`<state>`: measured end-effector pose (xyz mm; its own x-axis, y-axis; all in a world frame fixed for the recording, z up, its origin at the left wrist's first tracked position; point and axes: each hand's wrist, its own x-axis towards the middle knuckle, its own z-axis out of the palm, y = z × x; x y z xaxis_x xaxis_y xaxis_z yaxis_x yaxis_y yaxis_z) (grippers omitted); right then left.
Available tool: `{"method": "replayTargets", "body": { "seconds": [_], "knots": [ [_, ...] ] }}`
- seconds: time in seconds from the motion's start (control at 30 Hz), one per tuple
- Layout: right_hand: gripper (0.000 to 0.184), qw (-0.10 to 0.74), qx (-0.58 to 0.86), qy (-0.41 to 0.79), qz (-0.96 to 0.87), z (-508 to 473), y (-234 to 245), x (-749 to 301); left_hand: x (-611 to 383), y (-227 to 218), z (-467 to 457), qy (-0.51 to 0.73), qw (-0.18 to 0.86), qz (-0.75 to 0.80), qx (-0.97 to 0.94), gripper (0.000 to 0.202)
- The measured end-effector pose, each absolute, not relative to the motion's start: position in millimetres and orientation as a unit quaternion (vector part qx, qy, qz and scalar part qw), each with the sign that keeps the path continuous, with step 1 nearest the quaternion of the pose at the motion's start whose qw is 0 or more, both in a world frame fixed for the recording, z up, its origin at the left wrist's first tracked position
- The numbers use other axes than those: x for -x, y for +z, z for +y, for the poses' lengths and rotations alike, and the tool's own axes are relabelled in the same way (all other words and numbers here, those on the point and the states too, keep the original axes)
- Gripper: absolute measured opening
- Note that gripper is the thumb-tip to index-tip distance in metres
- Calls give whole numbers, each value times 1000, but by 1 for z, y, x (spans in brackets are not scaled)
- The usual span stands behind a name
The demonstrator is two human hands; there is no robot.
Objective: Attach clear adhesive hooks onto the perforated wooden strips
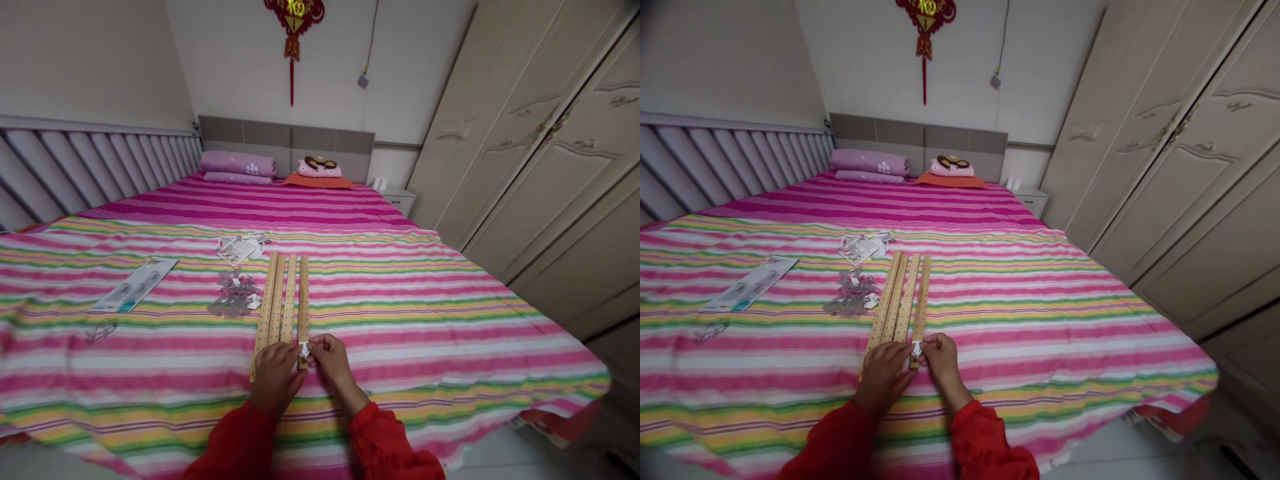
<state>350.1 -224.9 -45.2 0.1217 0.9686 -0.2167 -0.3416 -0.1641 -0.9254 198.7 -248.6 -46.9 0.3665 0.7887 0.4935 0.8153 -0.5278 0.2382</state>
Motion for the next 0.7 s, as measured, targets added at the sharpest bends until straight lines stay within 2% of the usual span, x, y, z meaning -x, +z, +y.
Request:
{"method": "replayTargets", "body": {
  "seconds": [0.2,0.33,0.47,0.7],
  "knots": [
    [32,566,496,573,-326,-225,-51,-350,-202,-44,-249,-289,29,-485,825,32],
    [35,559,502,570,-332,-225,-49,-350,-200,-44,-248,-296,33,-488,820,35],
    [32,538,517,570,-343,-224,-47,-349,-199,-46,-245,-280,31,-472,835,43],
    [25,531,549,544,-348,-218,-57,-348,-206,-51,-246,-280,42,-510,812,34]
  ]
}}
